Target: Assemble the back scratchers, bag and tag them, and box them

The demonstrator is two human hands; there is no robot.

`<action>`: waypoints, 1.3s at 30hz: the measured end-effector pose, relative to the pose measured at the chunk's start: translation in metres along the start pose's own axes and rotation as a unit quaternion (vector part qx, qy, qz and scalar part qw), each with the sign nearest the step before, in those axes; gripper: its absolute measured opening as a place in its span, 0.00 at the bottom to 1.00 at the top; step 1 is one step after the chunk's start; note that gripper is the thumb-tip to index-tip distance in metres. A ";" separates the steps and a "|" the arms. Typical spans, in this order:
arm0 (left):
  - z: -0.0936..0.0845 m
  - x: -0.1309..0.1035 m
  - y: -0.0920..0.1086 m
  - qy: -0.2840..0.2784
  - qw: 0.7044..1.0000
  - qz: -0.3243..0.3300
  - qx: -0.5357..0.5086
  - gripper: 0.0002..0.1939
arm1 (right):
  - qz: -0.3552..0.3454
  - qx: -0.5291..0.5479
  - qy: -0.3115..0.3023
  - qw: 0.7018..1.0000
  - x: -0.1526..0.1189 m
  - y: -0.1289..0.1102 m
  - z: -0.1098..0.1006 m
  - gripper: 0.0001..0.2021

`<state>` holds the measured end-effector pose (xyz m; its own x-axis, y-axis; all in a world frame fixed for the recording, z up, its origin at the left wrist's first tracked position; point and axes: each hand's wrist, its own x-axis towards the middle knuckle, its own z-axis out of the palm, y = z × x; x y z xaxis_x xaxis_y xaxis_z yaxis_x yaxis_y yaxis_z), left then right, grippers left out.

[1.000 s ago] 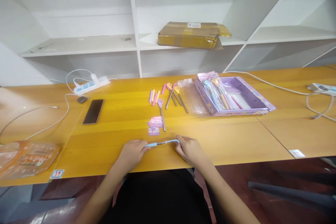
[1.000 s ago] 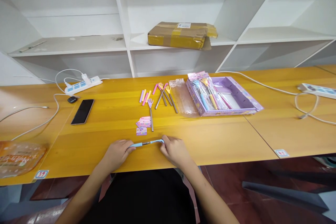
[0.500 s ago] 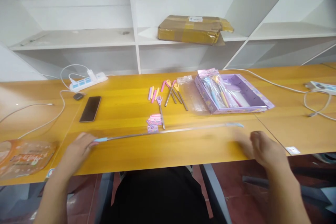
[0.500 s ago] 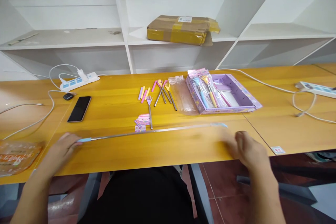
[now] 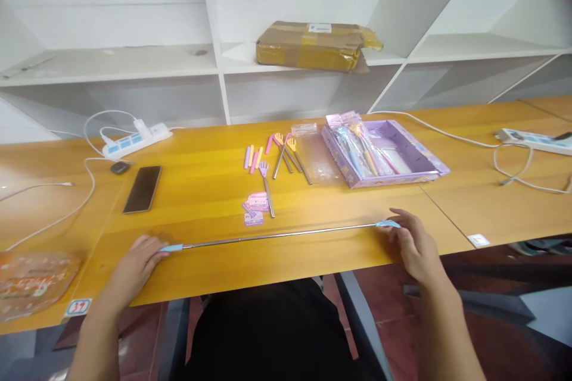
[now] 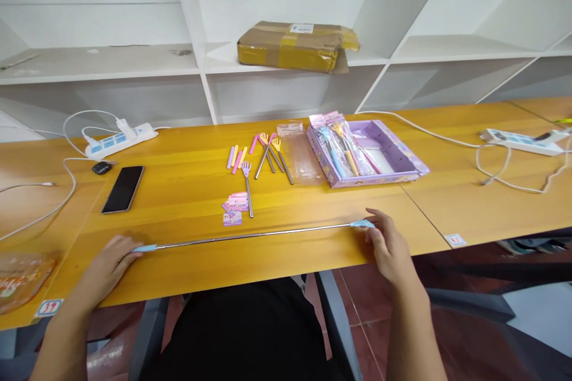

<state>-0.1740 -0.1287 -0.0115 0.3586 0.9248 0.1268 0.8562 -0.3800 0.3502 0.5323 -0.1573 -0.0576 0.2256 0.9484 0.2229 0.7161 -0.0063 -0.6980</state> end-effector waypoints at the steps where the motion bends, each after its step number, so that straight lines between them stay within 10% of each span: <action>1: -0.001 0.000 -0.001 0.000 1.000 0.001 -0.003 0.23 | -0.004 0.015 -0.007 1.000 0.001 -0.004 0.003 0.24; 16: -0.002 0.003 -0.005 0.063 0.997 -0.032 -0.039 0.26 | 0.009 0.078 0.078 0.994 -0.001 -0.017 0.017 0.18; 25: 0.013 0.033 0.038 0.037 0.998 0.017 -0.056 0.25 | -0.002 -0.041 0.110 0.993 0.023 -0.030 0.008 0.14; 33: 0.071 0.065 0.156 0.051 0.990 0.113 -0.062 0.23 | -0.225 -0.023 -0.041 0.973 -0.024 -0.157 0.126 0.15; 39: 0.088 0.069 0.149 0.008 0.993 0.097 -0.070 0.20 | -0.265 -0.059 -0.136 0.953 -0.026 -0.170 0.145 0.12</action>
<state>0.0108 -0.1225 -0.0325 0.5045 0.8353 0.2188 0.7110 -0.5456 0.4436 0.3089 -0.1355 -0.0433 -0.3566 0.8752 0.3268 0.7552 0.4760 -0.4507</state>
